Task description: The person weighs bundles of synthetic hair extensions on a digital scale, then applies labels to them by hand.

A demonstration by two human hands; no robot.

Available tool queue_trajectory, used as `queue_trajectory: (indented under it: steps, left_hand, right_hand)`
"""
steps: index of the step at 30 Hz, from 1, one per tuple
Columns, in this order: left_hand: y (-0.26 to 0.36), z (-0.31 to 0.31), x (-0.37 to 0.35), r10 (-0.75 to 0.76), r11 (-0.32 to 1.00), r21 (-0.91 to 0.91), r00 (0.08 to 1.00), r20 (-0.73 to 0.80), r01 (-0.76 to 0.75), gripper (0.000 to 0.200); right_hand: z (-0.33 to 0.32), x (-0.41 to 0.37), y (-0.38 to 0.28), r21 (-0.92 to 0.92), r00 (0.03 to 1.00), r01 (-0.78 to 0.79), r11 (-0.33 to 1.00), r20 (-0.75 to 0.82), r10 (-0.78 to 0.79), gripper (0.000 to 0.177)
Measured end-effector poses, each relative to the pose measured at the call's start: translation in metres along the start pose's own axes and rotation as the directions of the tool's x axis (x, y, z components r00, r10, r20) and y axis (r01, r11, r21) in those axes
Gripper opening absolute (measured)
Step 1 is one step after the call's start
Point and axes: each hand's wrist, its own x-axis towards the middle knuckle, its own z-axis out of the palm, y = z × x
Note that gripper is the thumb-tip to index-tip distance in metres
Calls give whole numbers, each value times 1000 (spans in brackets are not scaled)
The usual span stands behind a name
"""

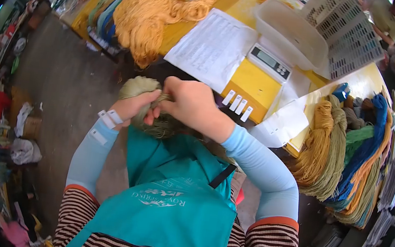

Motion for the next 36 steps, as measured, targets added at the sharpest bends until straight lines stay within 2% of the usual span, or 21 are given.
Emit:
queue_trajectory:
  steps: [1,3,4,6,7,8,10,12,13,15,16,17,18,20,23,28,31,32,33,34,36]
  left_hand:
    - [-5,-2,5,-11,1000,15,999,40,10,30]
    - [-14,-4,15,-57,997,58,990,131,50,32]
    - [-18,-2,19,-56,998,46,989,138,50,31]
    - [-20,0,27,-79,991,119,985,154,61,23]
    - [-37,-6,32,126,957,232,968,217,-176,23]
    - [-56,-6,35,201,975,58,966,163,-212,26]
    - [-88,-3,38,345,906,-280,937,52,-318,40]
    - [-104,-7,48,321,876,-408,943,92,-259,40]
    - [-105,-7,50,312,855,-467,943,115,-225,40]
    - [-76,-20,42,373,928,-103,881,292,-359,38]
    - [-49,-21,33,398,890,63,837,376,-452,37]
    - [-55,-24,42,181,981,-121,935,305,-150,33]
    - [-60,-26,52,-48,926,-357,976,214,123,29]
    - [-19,-7,26,-90,968,-219,982,169,127,22]
    - [-11,-2,22,-71,979,-174,979,193,106,22]
    - [-6,9,18,-67,984,-155,987,143,89,19]
    - [-3,10,12,-22,987,-154,996,91,36,16]
    - [-3,9,10,-18,990,-141,995,95,31,15]
    - [-3,8,9,-14,991,-128,995,101,27,14]
    - [-3,7,7,-15,992,-126,994,104,28,14]
    - [-4,6,3,22,997,-77,994,107,-14,14]
  right_hand:
    - [-3,-1,4,148,980,-146,978,159,122,24]
    - [7,1,15,407,986,151,901,-125,-109,24]
    - [4,-1,15,385,991,122,915,-97,-92,26]
    - [10,4,5,252,945,301,920,-210,-251,28]
    - [19,5,-1,251,941,316,915,-204,-269,30]
    - [26,5,-10,226,944,315,922,-176,-279,29]
    - [39,5,-22,184,936,341,922,-158,-314,23]
    - [50,3,-26,184,884,450,874,-233,-406,18]
    - [49,-2,-29,161,815,563,811,-274,-511,16]
    - [43,-15,-33,305,813,582,754,-263,-520,17]
    - [32,-19,-29,375,846,533,758,-254,-469,17]
    - [18,-21,-25,345,877,472,811,-275,-393,15]
    - [8,-23,-17,373,926,355,857,-264,-268,14]
    - [-4,-24,13,283,961,184,941,-255,-112,18]
    - [-10,-21,29,210,977,193,958,-136,-167,20]
    - [2,-18,26,166,966,242,956,-137,-221,21]
    - [10,-19,25,288,967,235,928,-165,-194,35]
    - [11,-21,18,539,995,83,838,-94,-38,43]
    - [11,-23,15,739,995,-76,670,16,95,51]
    - [15,-23,22,737,997,-72,672,50,52,58]
    - [10,-25,18,798,962,-267,540,250,106,53]
